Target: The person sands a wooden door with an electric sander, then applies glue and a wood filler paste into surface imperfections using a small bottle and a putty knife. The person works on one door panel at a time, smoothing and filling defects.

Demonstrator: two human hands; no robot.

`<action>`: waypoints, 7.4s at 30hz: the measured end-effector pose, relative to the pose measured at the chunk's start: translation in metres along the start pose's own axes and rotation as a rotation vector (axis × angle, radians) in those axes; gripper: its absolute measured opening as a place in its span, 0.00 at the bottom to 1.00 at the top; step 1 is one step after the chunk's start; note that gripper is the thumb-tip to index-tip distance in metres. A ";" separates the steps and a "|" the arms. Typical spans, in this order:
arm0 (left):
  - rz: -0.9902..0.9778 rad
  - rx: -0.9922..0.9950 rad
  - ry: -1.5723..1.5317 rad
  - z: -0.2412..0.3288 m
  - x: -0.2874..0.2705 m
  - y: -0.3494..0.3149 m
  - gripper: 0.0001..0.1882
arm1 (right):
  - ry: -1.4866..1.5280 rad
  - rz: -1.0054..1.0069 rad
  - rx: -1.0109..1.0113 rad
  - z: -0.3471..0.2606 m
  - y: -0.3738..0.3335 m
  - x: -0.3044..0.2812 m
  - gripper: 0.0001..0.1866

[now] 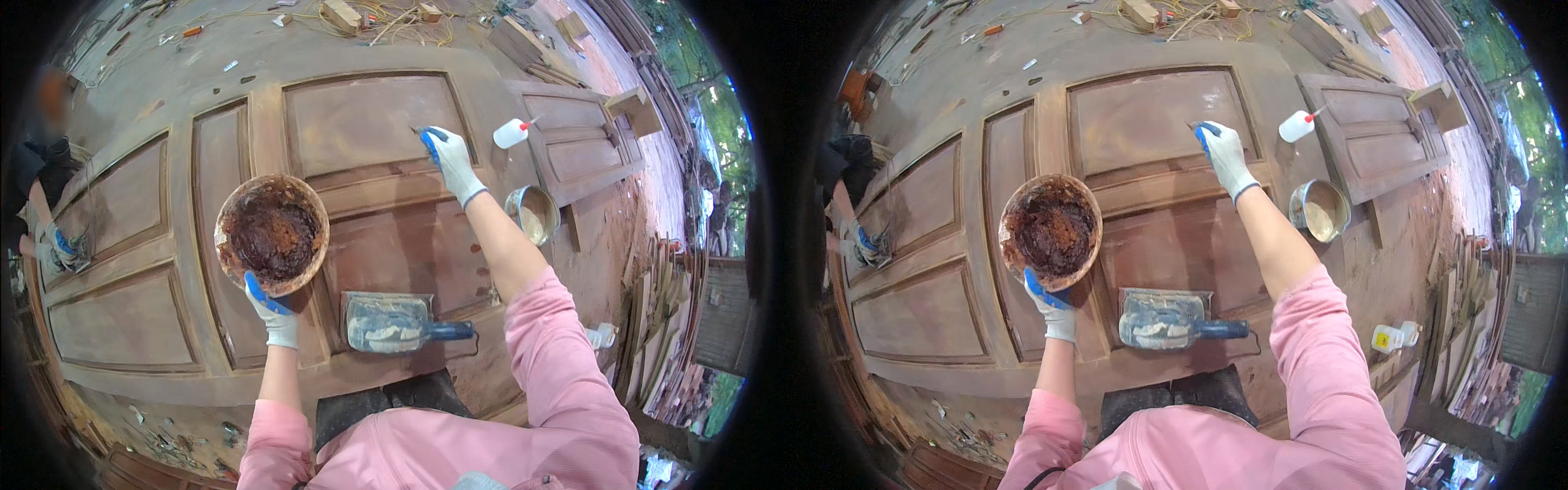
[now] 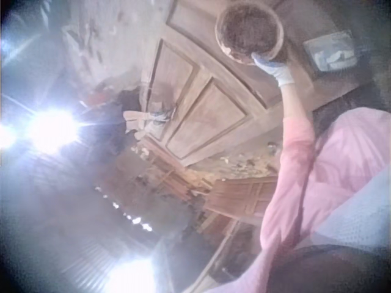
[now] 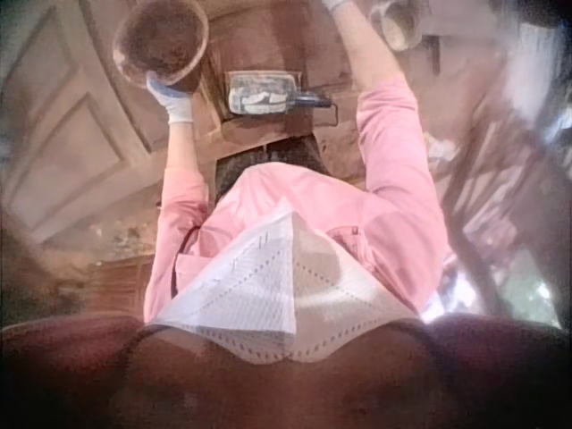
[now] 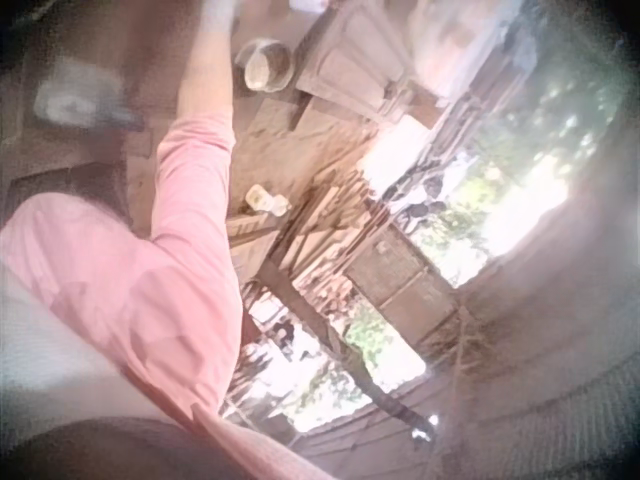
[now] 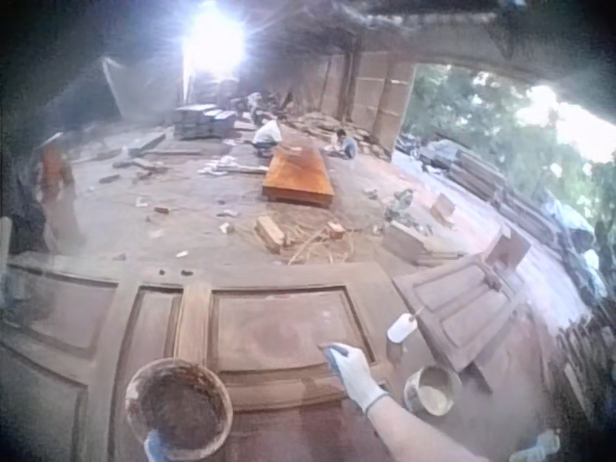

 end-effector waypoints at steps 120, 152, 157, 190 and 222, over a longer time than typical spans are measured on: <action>0.006 0.591 0.888 -0.011 -0.065 -0.008 0.35 | -0.704 0.165 -0.607 -0.009 0.161 0.037 0.13; -0.073 0.663 1.103 -0.011 -0.063 -0.015 0.39 | -1.095 0.055 -0.617 -0.003 0.130 0.081 0.15; -0.036 0.509 0.836 -0.007 -0.050 -0.013 0.39 | -0.869 0.106 -0.598 -0.003 0.150 0.059 0.15; -0.069 0.634 0.905 -0.014 -0.066 -0.013 0.43 | -0.685 0.273 -0.514 0.004 0.142 0.010 0.13; 0.115 0.360 0.700 -0.002 -0.071 -0.004 0.35 | 0.032 0.204 -0.056 0.047 -0.024 -0.055 0.16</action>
Point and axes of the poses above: each hand's wrist, its own y-axis towards the middle knuckle, its own x-axis out of the palm, z = x × y, the point moved 4 cm from there along y, towards the middle knuckle, and after that the axes turned 5 degrees about x, right-handed, at the moved point
